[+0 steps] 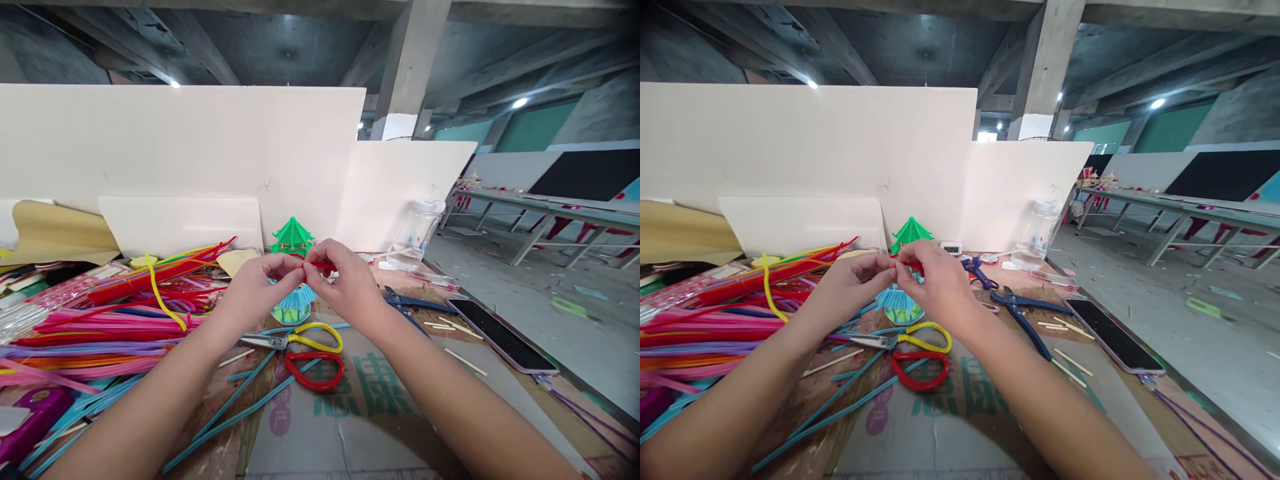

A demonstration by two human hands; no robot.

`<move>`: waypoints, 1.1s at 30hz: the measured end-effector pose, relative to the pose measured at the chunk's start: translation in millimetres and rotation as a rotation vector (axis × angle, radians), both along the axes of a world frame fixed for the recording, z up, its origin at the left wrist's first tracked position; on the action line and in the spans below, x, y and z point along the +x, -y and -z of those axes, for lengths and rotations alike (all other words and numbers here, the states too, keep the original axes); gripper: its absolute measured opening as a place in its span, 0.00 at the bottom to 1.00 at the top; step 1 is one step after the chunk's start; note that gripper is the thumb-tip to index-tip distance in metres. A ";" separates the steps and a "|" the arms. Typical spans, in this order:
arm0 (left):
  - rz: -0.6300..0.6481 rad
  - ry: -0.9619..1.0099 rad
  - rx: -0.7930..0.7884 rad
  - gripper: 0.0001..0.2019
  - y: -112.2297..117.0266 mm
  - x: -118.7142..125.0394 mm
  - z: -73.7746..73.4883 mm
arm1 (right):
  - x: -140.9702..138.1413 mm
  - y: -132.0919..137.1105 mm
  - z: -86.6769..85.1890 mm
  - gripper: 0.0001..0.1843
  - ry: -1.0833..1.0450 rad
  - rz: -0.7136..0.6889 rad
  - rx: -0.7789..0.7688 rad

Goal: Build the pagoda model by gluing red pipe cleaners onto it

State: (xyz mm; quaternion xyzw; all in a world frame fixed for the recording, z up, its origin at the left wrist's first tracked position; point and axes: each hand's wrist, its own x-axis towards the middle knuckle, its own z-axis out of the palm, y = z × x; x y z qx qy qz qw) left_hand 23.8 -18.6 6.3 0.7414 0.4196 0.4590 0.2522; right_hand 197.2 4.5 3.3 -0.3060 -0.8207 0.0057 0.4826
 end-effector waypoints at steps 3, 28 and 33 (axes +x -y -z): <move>0.013 0.001 -0.002 0.11 -0.3 -3.2 -1.7 | 8.8 10.2 -13.8 0.03 0.020 0.008 -0.011; 0.020 0.237 0.023 0.09 8.1 -30.7 -20.2 | 10.1 40.0 54.6 0.22 0.810 -0.038 -0.466; 0.029 0.202 0.020 0.11 8.1 -27.3 -18.2 | 0.3 34.9 76.6 0.27 0.784 -0.029 -0.473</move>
